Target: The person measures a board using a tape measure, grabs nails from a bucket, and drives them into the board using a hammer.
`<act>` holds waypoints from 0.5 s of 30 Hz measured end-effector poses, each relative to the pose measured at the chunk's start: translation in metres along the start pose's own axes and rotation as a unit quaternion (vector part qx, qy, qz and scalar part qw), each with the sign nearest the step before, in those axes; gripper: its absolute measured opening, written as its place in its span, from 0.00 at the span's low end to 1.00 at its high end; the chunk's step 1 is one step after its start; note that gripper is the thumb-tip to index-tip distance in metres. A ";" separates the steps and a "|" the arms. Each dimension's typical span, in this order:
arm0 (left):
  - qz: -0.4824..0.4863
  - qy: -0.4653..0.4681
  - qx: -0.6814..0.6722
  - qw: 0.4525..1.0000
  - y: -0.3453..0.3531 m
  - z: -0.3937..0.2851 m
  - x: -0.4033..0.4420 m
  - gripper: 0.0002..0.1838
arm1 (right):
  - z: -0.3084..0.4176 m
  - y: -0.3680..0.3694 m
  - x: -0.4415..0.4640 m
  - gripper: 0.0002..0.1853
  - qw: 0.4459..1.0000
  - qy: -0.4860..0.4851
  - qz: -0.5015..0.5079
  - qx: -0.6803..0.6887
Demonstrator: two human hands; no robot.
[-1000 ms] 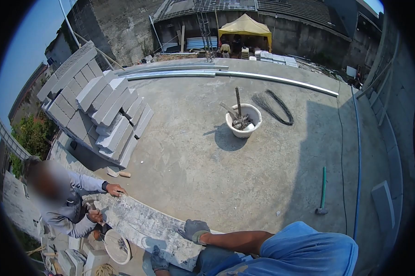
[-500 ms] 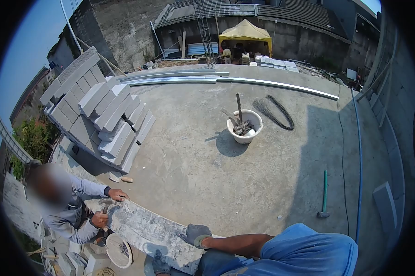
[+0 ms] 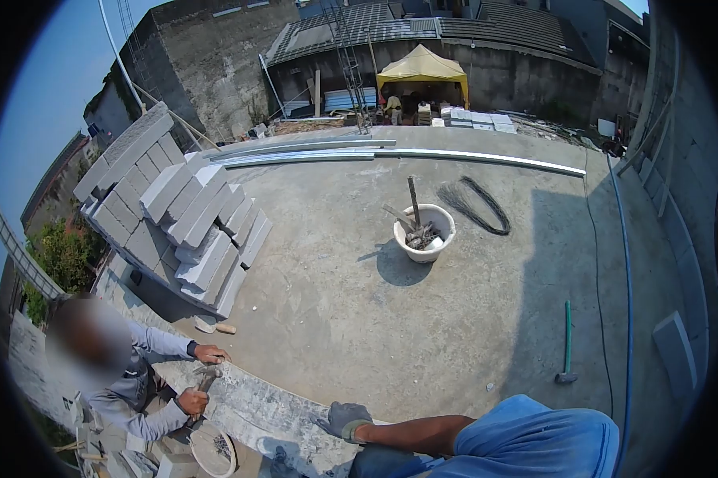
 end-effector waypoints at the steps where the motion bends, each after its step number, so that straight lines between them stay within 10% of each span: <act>1: 0.002 -0.004 -0.016 1.000 -0.004 -0.002 -0.001 0.22 | 0.001 -0.003 -0.001 0.43 1.000 0.002 0.004 0.002; 9: 0.009 -0.024 -0.156 0.987 -0.033 -0.018 -0.016 0.26 | -0.002 -0.003 0.001 0.43 1.000 -0.001 0.004 0.017; 14: 0.093 -0.001 -0.081 0.992 0.035 0.000 0.005 0.25 | 0.000 -0.007 -0.001 0.44 1.000 -0.003 0.019 0.024; 15: 0.092 0.113 0.162 0.976 0.041 -0.007 0.006 0.26 | -0.001 -0.006 0.000 0.44 1.000 -0.001 0.018 0.022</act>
Point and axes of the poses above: each hand's wrist, its own x-axis towards the middle knuckle, its own y-axis out of the palm, z = x × y, the point moved 7 cm from there along x, towards the middle knuckle, and after that the axes turned 8 degrees about x, right-handed, at the moved point
